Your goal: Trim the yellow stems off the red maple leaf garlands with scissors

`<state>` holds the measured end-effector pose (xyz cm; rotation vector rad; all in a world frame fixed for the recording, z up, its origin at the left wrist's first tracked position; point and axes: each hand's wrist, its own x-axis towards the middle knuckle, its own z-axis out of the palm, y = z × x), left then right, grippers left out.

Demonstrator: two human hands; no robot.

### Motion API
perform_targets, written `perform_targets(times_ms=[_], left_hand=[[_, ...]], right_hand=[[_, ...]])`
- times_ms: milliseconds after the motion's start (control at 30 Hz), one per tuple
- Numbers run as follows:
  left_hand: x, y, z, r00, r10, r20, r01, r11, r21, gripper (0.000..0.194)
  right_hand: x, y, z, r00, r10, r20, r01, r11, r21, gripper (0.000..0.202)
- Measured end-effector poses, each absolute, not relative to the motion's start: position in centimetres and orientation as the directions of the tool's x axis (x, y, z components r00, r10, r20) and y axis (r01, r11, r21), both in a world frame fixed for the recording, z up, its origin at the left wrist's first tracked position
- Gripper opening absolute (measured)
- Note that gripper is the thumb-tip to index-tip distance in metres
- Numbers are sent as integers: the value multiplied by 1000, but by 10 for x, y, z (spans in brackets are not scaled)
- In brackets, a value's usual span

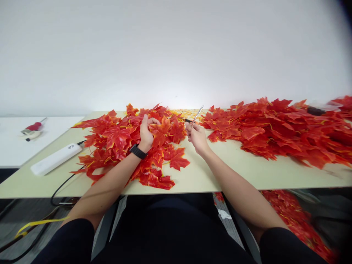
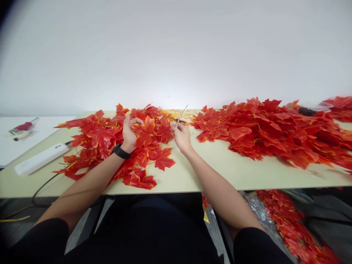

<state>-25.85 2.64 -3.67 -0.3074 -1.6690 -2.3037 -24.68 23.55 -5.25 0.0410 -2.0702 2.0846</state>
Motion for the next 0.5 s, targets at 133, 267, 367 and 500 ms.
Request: perform_targets(times_ms=[133, 267, 367, 500], left_hand=[[-255, 29, -39, -932, -3, 362, 348, -283, 894, 78], [-250, 30, -40, -937, 197, 289, 224, -295, 929, 79], [-246, 31, -39, -934, 223, 278, 212, -278, 937, 70], [-244, 32, -34, -935, 132, 330, 296, -222, 929, 55]], right_hand=[[-247, 235, -53, -980, 120, 158, -159, 0, -987, 58], [-247, 235, -54, -981, 124, 147, -150, -18, -988, 57], [-246, 235, -53, -980, 124, 155, -156, 0, -988, 55], [-243, 233, -50, -973, 108, 206, -205, 25, -979, 54]])
